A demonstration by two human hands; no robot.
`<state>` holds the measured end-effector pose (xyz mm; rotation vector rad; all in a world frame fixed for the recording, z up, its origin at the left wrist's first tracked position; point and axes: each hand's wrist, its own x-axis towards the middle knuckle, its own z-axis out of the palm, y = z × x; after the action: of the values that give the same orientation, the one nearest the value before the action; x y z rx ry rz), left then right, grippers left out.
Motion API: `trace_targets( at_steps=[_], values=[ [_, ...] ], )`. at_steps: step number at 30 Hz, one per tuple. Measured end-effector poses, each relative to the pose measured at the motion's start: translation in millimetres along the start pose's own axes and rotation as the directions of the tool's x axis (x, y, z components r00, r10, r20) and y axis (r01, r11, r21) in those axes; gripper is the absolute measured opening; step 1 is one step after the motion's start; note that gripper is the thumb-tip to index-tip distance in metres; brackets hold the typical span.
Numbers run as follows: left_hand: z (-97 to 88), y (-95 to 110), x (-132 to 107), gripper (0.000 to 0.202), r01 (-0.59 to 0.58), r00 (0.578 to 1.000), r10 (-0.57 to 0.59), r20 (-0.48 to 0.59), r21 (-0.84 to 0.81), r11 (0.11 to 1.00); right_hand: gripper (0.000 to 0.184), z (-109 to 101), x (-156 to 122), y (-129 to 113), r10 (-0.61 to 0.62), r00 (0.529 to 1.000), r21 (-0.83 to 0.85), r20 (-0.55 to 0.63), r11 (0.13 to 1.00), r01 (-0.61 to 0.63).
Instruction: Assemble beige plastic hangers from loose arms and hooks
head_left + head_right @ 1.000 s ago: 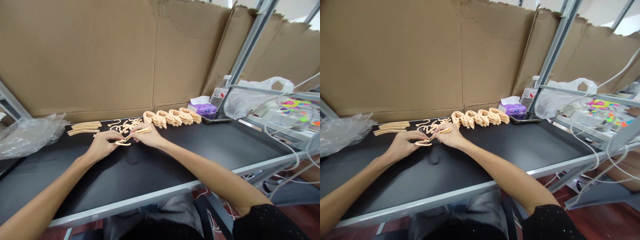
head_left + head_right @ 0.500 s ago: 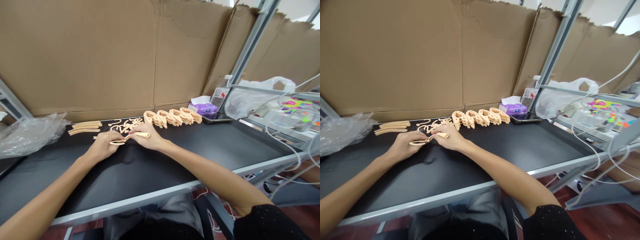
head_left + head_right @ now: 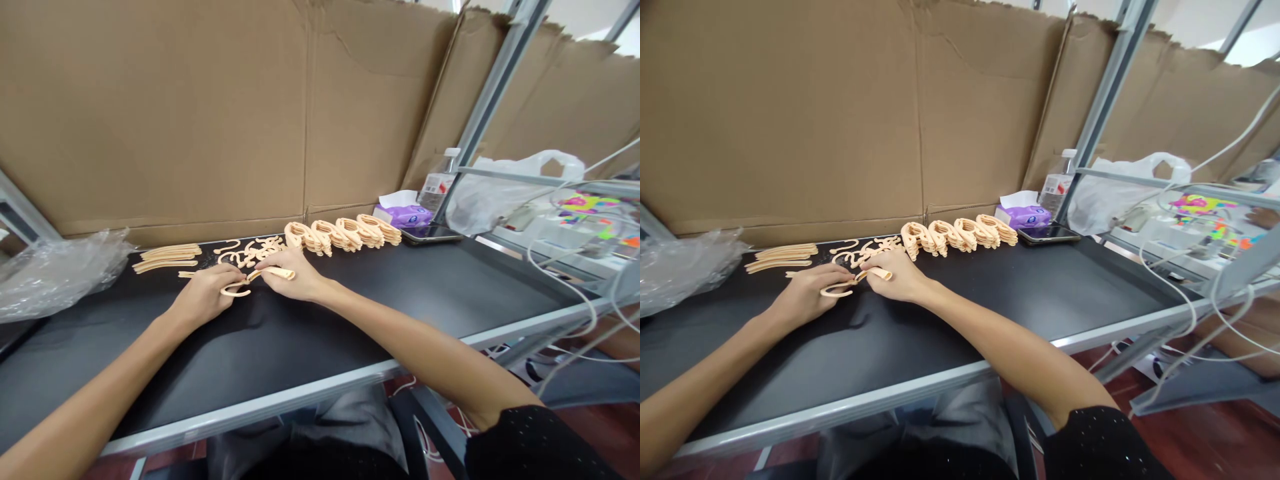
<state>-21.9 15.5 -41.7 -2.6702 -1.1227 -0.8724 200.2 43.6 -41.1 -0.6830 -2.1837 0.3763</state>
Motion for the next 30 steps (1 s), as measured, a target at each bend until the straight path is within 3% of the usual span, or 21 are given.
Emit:
trace_targets(
  at_steps=[14, 23, 30],
  values=[
    [2.7, 2, -4, 0.028, -0.016, 1.000, 0.015, 0.010, 0.145, 0.989, 0.028, 3, -4, -2, -0.070, 0.994, -0.094, 0.081, 0.993, 0.078],
    [4.2, 0, -8, 0.032, 0.041, 0.999, -0.034, -0.036, 0.199, 0.979, 0.024, 14, -7, 1, 0.156, 0.988, 0.045, -0.009, 0.987, -0.155],
    [3.5, 2, -7, 0.030, 0.036, 0.997, -0.025, -0.071, 0.147, 0.989, 0.022, 12, -5, -11, 0.305, 0.952, 0.182, 0.027, 0.935, -0.305]
  ],
)
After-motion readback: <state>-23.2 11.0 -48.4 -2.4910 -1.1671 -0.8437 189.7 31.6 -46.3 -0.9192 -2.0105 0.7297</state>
